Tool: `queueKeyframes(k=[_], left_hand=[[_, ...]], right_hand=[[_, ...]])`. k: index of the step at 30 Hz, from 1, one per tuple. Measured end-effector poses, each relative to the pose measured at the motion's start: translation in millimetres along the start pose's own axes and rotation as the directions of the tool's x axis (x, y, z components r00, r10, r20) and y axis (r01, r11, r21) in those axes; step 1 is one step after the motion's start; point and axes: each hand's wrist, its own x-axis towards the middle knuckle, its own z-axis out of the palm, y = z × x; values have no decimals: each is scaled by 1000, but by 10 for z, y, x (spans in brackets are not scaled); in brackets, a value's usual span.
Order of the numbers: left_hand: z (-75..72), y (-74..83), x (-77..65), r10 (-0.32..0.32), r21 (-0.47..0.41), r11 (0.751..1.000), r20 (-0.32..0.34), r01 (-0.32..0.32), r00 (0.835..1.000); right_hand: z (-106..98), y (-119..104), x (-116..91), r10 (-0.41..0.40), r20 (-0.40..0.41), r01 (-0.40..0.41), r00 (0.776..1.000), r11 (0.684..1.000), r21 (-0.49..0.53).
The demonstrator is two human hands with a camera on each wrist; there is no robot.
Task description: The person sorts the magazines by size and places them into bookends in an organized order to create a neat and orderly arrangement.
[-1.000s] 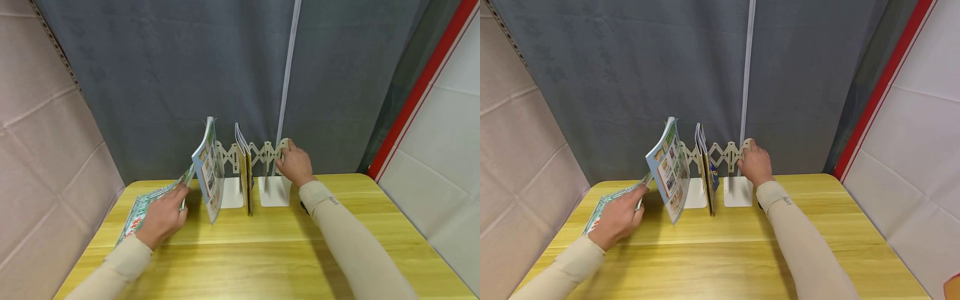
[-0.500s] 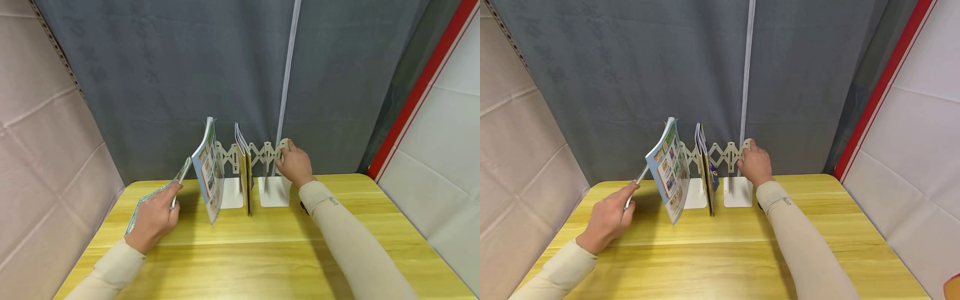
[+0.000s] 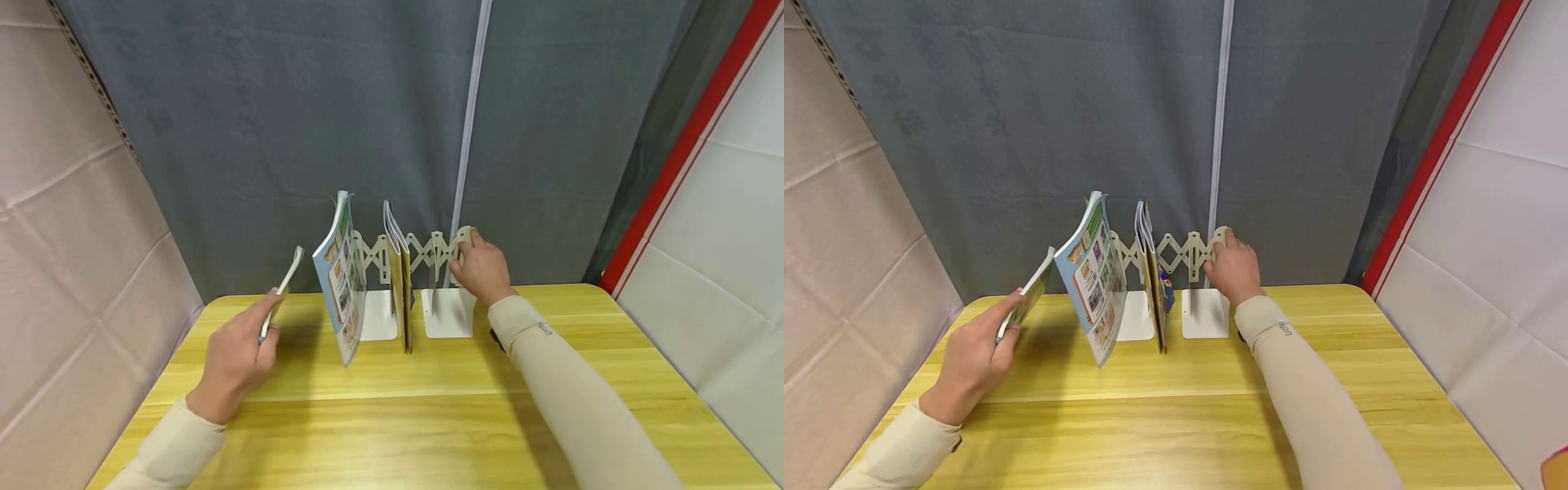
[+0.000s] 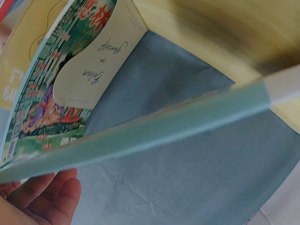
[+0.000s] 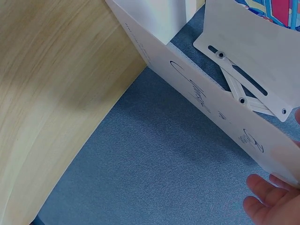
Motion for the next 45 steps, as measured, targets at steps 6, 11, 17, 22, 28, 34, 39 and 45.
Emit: queueKeyframes(k=[6,11,17,22,28,34,39,45], left_hand=[[-108,21,33,-32,-53,998,-52,30,998],[-197,57,42,-57,-79,996,-87,50,995],[-268,91,38,-72,-105,993,-124,59,990],[-330,110,40,-72,-135,990,-172,49,982],[-413,130,25,-132,-211,973,-181,92,975],[-474,155,16,-146,-251,964,-202,93,968],[-531,192,8,-155,-280,956,-216,91,964],[-606,261,-14,-183,-344,933,-194,108,964]], right_hand=[[6,2,-3,4,3,-4,1000,1000,4],[9,6,2,6,-2,-6,1000,1000,6],[-3,-4,-2,8,2,-8,1000,1000,5],[-4,-7,0,11,-2,-11,1000,1000,10],[7,-1,2,12,-3,-12,1000,1000,6],[27,7,4,11,-7,-11,1000,1000,8],[27,-2,3,5,-11,-5,1000,1000,6],[10,-2,3,15,4,-15,1000,1000,3]])
